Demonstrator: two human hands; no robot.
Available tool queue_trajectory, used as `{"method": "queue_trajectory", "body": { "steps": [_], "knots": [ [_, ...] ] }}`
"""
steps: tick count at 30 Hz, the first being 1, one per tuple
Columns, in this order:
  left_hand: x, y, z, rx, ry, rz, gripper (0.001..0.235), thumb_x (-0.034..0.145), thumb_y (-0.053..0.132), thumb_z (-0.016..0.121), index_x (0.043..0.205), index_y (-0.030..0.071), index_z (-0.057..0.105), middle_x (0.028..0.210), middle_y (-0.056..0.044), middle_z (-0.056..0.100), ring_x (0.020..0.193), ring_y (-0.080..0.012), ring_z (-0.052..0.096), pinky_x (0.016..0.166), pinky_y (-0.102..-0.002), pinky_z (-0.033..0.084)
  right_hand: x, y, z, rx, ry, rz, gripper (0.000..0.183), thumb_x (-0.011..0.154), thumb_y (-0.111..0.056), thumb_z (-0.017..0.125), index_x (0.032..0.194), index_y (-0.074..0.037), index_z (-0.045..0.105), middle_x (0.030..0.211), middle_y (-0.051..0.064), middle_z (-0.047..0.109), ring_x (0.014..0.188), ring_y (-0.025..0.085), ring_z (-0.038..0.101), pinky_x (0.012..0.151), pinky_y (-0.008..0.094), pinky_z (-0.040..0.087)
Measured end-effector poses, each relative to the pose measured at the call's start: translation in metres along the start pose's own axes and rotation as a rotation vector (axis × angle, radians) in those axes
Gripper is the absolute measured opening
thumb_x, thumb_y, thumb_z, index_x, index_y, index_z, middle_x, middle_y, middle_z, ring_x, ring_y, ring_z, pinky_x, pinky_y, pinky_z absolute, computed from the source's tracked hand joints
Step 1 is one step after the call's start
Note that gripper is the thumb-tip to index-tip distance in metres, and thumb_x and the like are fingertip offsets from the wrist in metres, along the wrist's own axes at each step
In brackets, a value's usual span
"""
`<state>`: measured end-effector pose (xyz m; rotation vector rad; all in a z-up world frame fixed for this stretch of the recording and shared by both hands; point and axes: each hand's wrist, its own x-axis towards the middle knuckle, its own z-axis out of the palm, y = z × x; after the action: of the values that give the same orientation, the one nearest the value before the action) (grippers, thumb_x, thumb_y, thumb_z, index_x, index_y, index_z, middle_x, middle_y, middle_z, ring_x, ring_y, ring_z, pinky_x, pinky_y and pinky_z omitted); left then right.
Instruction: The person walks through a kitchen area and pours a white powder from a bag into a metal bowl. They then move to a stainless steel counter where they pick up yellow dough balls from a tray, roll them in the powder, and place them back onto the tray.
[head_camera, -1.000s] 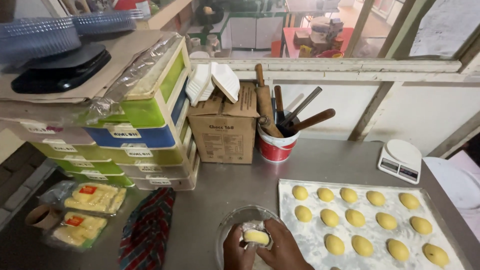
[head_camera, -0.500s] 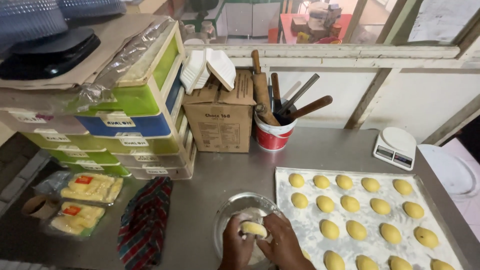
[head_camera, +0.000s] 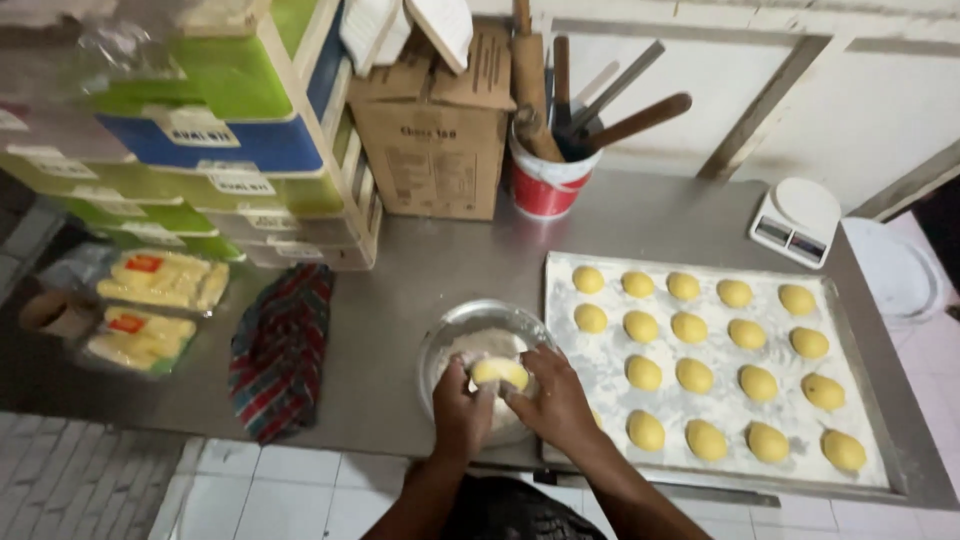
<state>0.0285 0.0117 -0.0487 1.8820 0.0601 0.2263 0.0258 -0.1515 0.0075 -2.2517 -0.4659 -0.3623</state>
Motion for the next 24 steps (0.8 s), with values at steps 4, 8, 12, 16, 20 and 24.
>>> {"method": "queue_trajectory", "body": {
  "steps": [4, 8, 12, 16, 20, 24],
  "knots": [
    [-0.001, 0.018, -0.009, -0.058, -0.013, 0.013, 0.034, 0.075, 0.011, 0.062, 0.108, 0.008, 0.068, 0.102, -0.008, 0.072, 0.096, -0.0212, 0.068, 0.084, -0.033, 0.056, 0.002, -0.009, -0.002, -0.008, -0.009, -0.027, 0.029, 0.078, -0.018, 0.074, 0.1, -0.004, 0.061, 0.086, 0.011, 0.062, 0.079, 0.031, 0.061, 0.068, 0.043, 0.047],
    [0.0, 0.028, -0.014, -0.442, -0.008, -0.207, 0.023, 0.077, -0.001, 0.058, 0.099, -0.009, 0.06, 0.09, -0.011, 0.053, 0.08, -0.0218, 0.055, 0.055, -0.041, 0.051, 0.002, -0.009, 0.0, -0.077, -0.061, 0.012, 0.034, 0.073, -0.019, 0.082, 0.097, -0.001, 0.067, 0.084, 0.017, 0.068, 0.084, 0.046, 0.069, 0.075, 0.054, 0.055],
    [0.006, 0.044, -0.025, -0.167, -0.064, 0.074, 0.011, 0.079, -0.003, 0.066, 0.09, -0.005, 0.064, 0.078, -0.021, 0.061, 0.071, -0.0266, 0.063, 0.052, -0.042, 0.05, 0.0, 0.008, 0.011, -0.186, -0.028, -0.049, 0.035, 0.07, -0.024, 0.083, 0.095, -0.008, 0.065, 0.085, 0.009, 0.065, 0.083, 0.04, 0.068, 0.073, 0.049, 0.054],
    [0.005, 0.048, -0.033, 0.045, -0.117, 0.429, 0.014, 0.081, 0.006, 0.066, 0.094, 0.002, 0.062, 0.086, -0.015, 0.059, 0.078, -0.0362, 0.061, 0.07, -0.043, 0.052, 0.003, 0.016, 0.012, -0.18, -0.053, -0.045, 0.043, 0.071, -0.022, 0.084, 0.105, -0.001, 0.069, 0.092, 0.019, 0.073, 0.088, 0.045, 0.072, 0.077, 0.052, 0.054],
    [0.005, 0.058, -0.039, 0.162, -0.244, 0.463, 0.042, 0.079, 0.007, 0.065, 0.118, -0.005, 0.059, 0.094, -0.019, 0.062, 0.094, -0.04, 0.063, 0.085, -0.049, 0.052, -0.001, 0.02, 0.01, 0.131, -0.011, 0.055, 0.05, 0.07, -0.006, 0.083, 0.115, 0.004, 0.064, 0.092, 0.026, 0.073, 0.089, 0.052, 0.07, 0.079, 0.056, 0.055],
    [0.007, 0.041, -0.04, 0.057, -0.246, 0.261, 0.049, 0.075, 0.012, 0.07, 0.12, -0.003, 0.058, 0.091, -0.021, 0.061, 0.09, -0.0421, 0.064, 0.079, -0.051, 0.05, -0.005, 0.003, 0.006, 0.31, -0.048, 0.135, 0.059, 0.068, -0.012, 0.086, 0.122, -0.005, 0.064, 0.095, 0.018, 0.078, 0.095, 0.04, 0.074, 0.08, 0.05, 0.056]
  ]
}}
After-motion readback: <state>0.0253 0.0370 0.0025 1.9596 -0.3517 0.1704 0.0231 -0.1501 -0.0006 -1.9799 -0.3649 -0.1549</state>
